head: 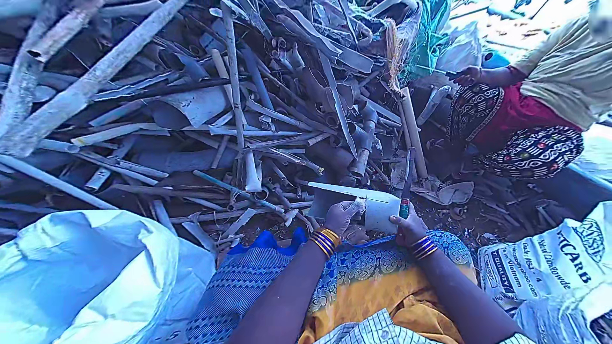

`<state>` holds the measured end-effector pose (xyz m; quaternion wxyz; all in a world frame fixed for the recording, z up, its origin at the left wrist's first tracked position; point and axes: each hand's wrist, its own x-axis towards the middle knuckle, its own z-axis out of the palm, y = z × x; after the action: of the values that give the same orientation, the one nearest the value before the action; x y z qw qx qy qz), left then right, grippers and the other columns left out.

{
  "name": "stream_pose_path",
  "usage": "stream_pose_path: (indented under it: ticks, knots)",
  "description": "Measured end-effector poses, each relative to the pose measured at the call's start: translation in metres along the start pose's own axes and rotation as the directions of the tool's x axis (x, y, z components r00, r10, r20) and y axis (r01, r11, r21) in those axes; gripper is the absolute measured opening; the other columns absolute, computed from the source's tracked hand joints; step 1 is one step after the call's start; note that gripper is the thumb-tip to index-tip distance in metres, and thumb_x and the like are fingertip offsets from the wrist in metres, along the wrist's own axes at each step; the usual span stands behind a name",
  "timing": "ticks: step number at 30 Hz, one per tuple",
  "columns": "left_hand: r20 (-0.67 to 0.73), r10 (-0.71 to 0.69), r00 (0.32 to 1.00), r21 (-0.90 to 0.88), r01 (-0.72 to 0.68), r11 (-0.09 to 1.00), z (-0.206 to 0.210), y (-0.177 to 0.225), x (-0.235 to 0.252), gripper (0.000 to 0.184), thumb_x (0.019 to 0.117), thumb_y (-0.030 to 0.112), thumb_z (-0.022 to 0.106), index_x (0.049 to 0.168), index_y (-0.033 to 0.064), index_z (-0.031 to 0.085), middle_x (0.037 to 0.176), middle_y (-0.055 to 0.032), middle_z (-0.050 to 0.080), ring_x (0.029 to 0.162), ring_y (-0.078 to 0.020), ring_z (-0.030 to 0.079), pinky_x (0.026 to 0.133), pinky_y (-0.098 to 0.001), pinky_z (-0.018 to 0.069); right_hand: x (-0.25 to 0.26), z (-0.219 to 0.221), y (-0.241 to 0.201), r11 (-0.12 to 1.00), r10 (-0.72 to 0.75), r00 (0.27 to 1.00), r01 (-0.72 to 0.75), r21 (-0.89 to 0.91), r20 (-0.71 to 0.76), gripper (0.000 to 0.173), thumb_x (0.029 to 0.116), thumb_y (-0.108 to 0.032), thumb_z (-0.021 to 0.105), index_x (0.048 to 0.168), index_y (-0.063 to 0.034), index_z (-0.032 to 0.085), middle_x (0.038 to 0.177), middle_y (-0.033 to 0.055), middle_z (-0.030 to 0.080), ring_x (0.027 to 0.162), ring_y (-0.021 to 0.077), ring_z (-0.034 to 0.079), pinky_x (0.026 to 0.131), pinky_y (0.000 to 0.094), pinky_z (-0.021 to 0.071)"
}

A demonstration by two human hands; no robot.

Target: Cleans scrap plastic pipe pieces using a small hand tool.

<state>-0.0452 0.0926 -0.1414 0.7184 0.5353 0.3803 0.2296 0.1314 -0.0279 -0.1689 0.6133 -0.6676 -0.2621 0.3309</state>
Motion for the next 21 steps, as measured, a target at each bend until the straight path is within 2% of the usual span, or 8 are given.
stream_pose_path:
  ticks: [2,6,9,12,14,16,18,21]
  knots:
    - [-0.126,0.013,0.992,0.190,0.011,0.982,-0.003,0.005,0.005,0.026,0.1053,0.013,0.059,0.121,-0.0072,0.065,0.092,-0.0088,0.068,0.074,-0.0080,0.062,0.074,-0.0243,0.0531,0.000,-0.006,0.000,1.000,0.006,1.000,-0.006,-0.019,-0.010,0.114,0.0510,-0.028,0.087,0.145,0.0004,0.029,0.114,0.0073,0.060,0.092,0.0067,0.066,0.077,0.0260,0.0586]
    - [-0.317,0.049,0.947,0.748,0.218,0.627,-0.044,0.037,0.011,0.037,0.1083,0.019,0.047,0.136,0.0012,0.063,0.132,-0.0222,0.066,0.128,-0.0343,0.061,0.111,-0.0533,0.0428,0.010,-0.023,0.005,0.999,0.027,0.995,-0.028,-0.016,-0.100,0.105,0.0590,-0.023,0.086,0.146,0.0001,0.031,0.116,0.0122,0.058,0.094,0.0117,0.064,0.079,0.0296,0.0569]
    - [-0.500,0.049,0.864,0.775,0.422,0.470,-0.068,0.046,0.019,0.036,0.1066,0.018,0.050,0.134,-0.0012,0.062,0.137,-0.0252,0.062,0.132,-0.0389,0.058,0.109,-0.0569,0.0439,0.016,-0.035,0.002,0.997,0.048,0.981,-0.035,0.070,-0.187,0.096,0.0680,-0.020,0.081,0.147,0.0000,0.030,0.116,0.0135,0.057,0.093,0.0129,0.063,0.077,0.0305,0.0562]
    - [-0.495,0.024,0.869,0.762,0.421,0.491,-0.083,0.025,0.036,0.071,0.1035,0.032,0.061,0.153,-0.0109,0.034,0.156,-0.0334,0.038,0.144,-0.0446,0.043,0.117,-0.0546,0.0369,0.018,-0.041,-0.005,0.973,0.084,0.975,-0.036,0.229,-0.205,0.085,0.0786,-0.017,0.071,0.149,-0.0019,0.026,0.113,0.0112,0.058,0.090,0.0113,0.065,0.074,0.0292,0.0572]
    - [-0.383,-0.027,0.923,0.633,0.283,0.721,-0.077,0.019,0.041,0.070,0.1096,0.039,0.048,0.155,-0.0104,0.029,0.159,-0.0317,0.035,0.148,-0.0402,0.039,0.121,-0.0508,0.0323,0.016,-0.043,-0.012,0.936,0.124,0.978,-0.060,0.348,-0.165,0.065,0.0925,-0.014,0.056,0.150,-0.0048,0.026,0.110,0.0083,0.059,0.089,0.0098,0.065,0.073,0.0279,0.0572]
    - [-0.278,-0.117,0.954,0.198,0.176,0.964,-0.060,0.020,0.037,0.062,0.1133,0.045,0.027,0.150,-0.0031,0.042,0.141,-0.0225,0.058,0.123,-0.0290,0.063,0.100,-0.0436,0.0514,0.012,-0.045,-0.018,0.889,0.187,0.977,-0.123,0.442,-0.104,0.037,0.1036,-0.019,0.040,0.139,-0.0089,0.038,0.103,0.0033,0.063,0.087,0.0079,0.065,0.073,0.0268,0.0565]
    - [-0.150,-0.148,0.978,-0.185,0.119,0.975,-0.050,0.023,0.032,0.070,0.1094,0.058,0.021,0.142,0.0025,0.047,0.117,-0.0221,0.068,0.094,-0.0337,0.072,0.074,-0.0485,0.0603,0.011,-0.050,-0.016,0.859,0.199,0.980,-0.167,0.484,-0.015,0.026,0.1070,-0.025,0.033,0.119,-0.0108,0.052,0.092,0.0005,0.069,0.082,0.0079,0.069,0.071,0.0272,0.0589]
    - [0.027,0.032,0.999,-0.398,-0.019,0.917,-0.057,0.026,0.021,0.048,0.1115,0.044,0.022,0.130,0.0132,0.054,0.107,-0.0069,0.073,0.096,-0.0201,0.073,0.078,-0.0416,0.0635,0.012,-0.060,-0.008,0.897,0.177,0.975,-0.216,0.386,0.135,0.033,0.1043,-0.036,0.036,0.108,-0.0127,0.060,0.083,-0.0023,0.072,0.077,0.0058,0.070,0.069,0.0249,0.0586]
